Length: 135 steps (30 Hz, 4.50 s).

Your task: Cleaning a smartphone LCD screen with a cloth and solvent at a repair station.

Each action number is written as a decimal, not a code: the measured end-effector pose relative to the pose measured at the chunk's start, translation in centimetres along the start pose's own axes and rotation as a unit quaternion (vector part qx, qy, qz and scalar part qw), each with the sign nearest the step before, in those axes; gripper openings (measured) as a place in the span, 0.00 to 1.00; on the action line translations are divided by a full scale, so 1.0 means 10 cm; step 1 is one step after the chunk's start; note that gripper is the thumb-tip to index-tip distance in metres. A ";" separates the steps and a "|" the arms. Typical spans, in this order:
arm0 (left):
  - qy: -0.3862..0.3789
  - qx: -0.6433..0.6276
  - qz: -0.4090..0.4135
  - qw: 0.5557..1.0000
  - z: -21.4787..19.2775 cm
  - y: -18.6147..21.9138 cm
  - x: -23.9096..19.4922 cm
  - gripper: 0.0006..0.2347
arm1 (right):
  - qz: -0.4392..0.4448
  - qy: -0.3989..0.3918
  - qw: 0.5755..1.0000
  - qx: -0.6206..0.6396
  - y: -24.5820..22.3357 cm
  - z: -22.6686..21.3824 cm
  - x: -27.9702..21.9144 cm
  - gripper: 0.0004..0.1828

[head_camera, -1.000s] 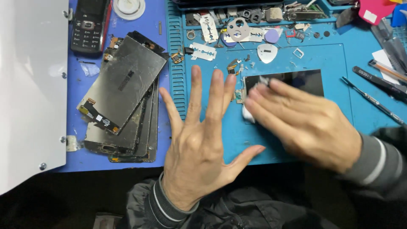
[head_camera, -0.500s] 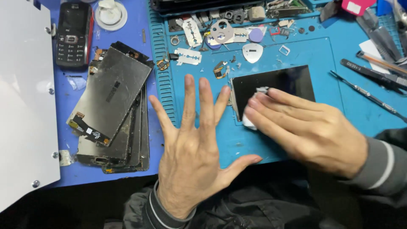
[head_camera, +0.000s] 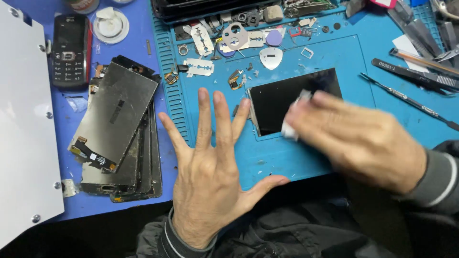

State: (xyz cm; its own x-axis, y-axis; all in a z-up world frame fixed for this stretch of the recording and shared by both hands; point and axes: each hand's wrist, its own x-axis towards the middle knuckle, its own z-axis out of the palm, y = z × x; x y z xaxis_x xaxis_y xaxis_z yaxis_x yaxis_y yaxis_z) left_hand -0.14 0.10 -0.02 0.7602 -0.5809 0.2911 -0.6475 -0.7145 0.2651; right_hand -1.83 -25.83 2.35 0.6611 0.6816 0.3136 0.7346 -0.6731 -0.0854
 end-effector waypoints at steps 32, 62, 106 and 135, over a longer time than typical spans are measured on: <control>0.023 0.000 0.031 0.999 -0.02 0.05 0.04 0.64 | 0.058 0.041 0.990 -0.118 0.05 -0.08 -0.27 0.18; 0.012 0.028 0.023 0.999 -0.01 0.07 0.02 0.64 | 0.091 0.027 0.964 -0.249 -0.08 -0.10 -0.36 0.13; -0.238 0.009 -0.008 0.971 -0.02 0.10 1.22 0.41 | 0.381 0.373 0.684 0.497 0.00 -0.16 -0.93 0.06; 0.074 -0.305 0.002 0.950 -0.47 0.48 0.56 0.06 | 0.405 0.384 0.687 0.466 -0.02 -0.06 -0.93 0.06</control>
State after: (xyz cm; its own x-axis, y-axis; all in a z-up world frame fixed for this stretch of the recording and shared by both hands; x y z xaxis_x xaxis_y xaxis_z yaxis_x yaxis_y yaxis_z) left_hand 0.79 -4.78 7.18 0.7713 -0.4888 0.4076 -0.5954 -0.3279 0.7335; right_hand -8.23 -32.20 0.00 0.8979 -0.4010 0.1818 0.1886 -0.0229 -0.9818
